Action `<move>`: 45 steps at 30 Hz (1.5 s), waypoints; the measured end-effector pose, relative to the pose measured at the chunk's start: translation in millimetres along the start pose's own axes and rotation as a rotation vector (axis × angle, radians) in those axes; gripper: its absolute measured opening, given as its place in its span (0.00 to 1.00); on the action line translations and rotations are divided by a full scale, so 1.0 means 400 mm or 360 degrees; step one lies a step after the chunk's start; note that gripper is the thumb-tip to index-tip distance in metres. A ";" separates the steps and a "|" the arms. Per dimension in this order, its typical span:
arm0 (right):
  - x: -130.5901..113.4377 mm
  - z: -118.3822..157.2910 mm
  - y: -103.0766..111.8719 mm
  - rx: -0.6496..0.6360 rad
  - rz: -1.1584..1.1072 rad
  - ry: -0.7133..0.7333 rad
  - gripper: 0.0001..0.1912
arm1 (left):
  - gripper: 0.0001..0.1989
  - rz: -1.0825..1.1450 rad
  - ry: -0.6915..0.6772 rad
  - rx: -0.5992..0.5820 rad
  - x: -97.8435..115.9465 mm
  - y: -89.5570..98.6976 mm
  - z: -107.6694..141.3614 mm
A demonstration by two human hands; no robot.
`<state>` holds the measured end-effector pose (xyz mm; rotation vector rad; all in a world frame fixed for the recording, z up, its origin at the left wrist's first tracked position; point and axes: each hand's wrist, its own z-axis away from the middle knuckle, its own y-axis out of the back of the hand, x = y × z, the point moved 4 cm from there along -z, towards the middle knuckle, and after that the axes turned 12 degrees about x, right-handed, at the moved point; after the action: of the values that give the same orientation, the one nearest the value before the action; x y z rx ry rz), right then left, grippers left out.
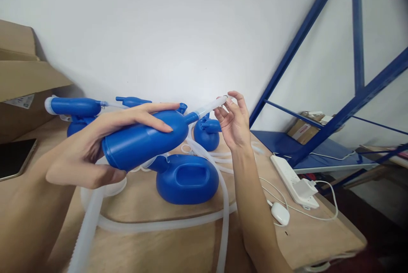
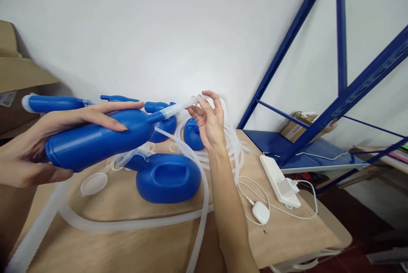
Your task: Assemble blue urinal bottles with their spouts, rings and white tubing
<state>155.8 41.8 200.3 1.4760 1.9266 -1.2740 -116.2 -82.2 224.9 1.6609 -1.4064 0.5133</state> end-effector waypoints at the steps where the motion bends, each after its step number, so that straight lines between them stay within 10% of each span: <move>1: -0.005 0.001 0.000 -0.0019 -0.0003 -0.0008 0.17 | 0.28 -0.0024 -0.0037 0.0014 0.002 -0.001 0.005; 18: -0.049 0.027 0.006 -0.0599 0.0257 0.0103 0.17 | 0.27 -0.0915 -0.0845 -0.0002 0.047 -0.049 0.061; 26: -0.106 0.073 -0.016 -0.0321 0.0231 0.0543 0.18 | 0.32 -0.0928 -0.1285 0.0356 0.044 -0.038 0.014; 32: -0.121 0.092 -0.019 -0.0263 0.0180 0.0595 0.16 | 0.34 -0.0569 -0.0918 0.0842 -0.020 -0.036 -0.020; 45: -0.122 0.114 -0.041 -0.0320 0.0237 0.0467 0.12 | 0.23 -0.0850 -0.0814 0.0801 0.038 -0.019 0.012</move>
<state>149.2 -23.5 221.0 1.7378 2.0091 -0.8091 -105.8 -94.9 231.4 2.6093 -1.1390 0.1314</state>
